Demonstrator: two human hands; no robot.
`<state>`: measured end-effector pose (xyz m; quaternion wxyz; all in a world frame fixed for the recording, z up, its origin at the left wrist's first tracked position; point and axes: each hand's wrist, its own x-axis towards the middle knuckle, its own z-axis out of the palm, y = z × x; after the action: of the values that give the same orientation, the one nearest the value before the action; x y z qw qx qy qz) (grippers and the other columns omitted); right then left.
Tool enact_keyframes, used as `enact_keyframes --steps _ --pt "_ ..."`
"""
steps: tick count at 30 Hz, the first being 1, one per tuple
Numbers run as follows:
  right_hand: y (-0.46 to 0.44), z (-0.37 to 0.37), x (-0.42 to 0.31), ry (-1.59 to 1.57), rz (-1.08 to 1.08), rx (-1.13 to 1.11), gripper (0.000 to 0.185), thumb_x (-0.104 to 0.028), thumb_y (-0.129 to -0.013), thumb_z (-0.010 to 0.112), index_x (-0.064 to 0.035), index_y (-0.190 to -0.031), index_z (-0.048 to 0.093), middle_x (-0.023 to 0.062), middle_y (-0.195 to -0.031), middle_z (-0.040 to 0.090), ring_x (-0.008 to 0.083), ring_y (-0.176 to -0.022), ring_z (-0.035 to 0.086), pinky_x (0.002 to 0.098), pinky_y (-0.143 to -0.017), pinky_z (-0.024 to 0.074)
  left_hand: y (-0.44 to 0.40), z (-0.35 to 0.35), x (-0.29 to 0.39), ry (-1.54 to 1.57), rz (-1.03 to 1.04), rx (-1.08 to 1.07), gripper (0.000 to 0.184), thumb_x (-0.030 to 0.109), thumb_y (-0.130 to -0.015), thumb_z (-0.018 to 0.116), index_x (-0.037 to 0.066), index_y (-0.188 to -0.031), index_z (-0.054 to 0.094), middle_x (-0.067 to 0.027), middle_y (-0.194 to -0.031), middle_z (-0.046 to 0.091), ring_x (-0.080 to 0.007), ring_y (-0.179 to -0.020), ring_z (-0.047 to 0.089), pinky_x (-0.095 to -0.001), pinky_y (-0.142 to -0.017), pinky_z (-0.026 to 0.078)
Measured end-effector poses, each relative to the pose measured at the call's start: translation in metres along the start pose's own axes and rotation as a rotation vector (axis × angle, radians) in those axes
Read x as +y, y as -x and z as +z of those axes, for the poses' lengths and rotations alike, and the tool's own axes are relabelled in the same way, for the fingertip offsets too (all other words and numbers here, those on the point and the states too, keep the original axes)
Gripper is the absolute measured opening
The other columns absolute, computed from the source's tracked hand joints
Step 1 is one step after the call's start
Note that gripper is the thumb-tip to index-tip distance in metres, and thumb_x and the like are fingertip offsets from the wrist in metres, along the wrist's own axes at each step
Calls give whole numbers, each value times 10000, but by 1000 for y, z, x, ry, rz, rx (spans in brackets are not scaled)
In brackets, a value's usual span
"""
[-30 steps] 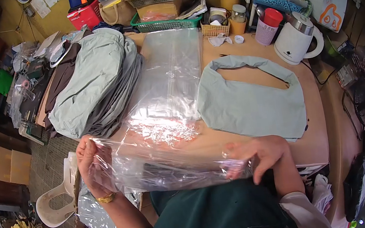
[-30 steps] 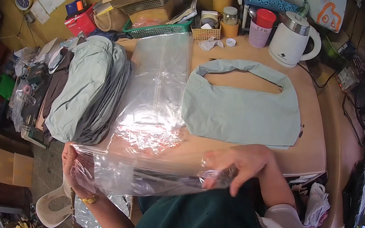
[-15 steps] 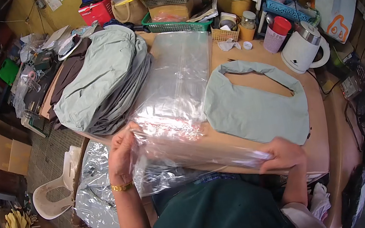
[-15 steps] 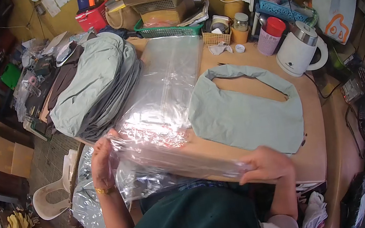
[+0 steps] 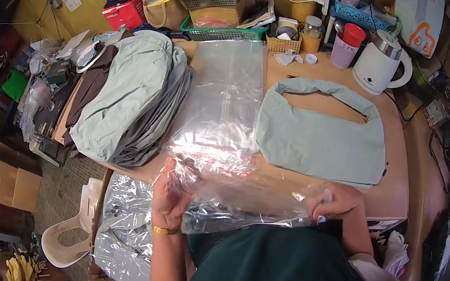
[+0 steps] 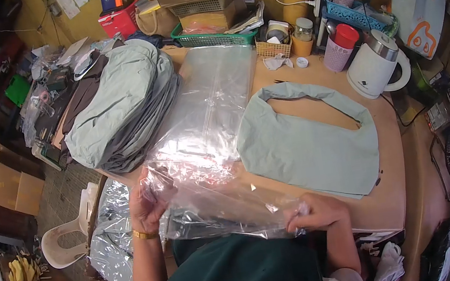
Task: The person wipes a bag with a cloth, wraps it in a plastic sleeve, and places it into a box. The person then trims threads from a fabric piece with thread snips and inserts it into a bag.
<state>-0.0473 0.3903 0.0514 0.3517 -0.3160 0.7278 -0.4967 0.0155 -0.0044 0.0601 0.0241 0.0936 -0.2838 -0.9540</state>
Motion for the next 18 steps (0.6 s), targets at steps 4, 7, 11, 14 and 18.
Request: enact_keyframes --steps 4,7,11,14,18 --pt "-24 5 32 -508 -225 864 175 -199 -902 669 -57 -943 576 46 -854 645 179 -770 643 286 -680 510 4 -25 -10 -463 -171 -340 220 245 -952 577 59 -1061 620 -55 -1025 632 -149 -848 590 -276 -709 486" --pt "-24 -14 59 -1037 -564 1034 132 -172 -912 653 -80 -949 567 46 -897 641 170 -741 630 294 -645 502 0 -33 -16 -952 -161 -393 160 183 -930 606 63 -1032 636 -22 -1007 626 -110 -854 574 -267 -726 472" --pt "-5 -5 12 95 237 262 100 -152 -876 678 -65 -884 631 20 -823 643 129 -719 607 302 -600 485 -10 -35 -11 -460 -27 12 150 185 -933 604 64 -1011 645 -1 -952 623 -111 -869 584 -310 -758 501" --pt "-20 5 -13 129 180 -272 165 -127 -937 551 -1 -906 654 63 -797 680 139 -726 637 298 -631 511 -7 -22 -1 32 -20 83 119 162 -930 597 65 -981 643 -13 -933 629 -138 -874 590 -328 -766 503" --pt "-16 5 63 -421 -93 515 115 -140 -862 680 -32 -881 648 36 -844 672 124 -699 622 272 -621 501 8 -43 -12 -372 -12 -42 106 149 -921 608 64 -975 640 -12 -882 634 -138 -880 603 -321 -798 499"
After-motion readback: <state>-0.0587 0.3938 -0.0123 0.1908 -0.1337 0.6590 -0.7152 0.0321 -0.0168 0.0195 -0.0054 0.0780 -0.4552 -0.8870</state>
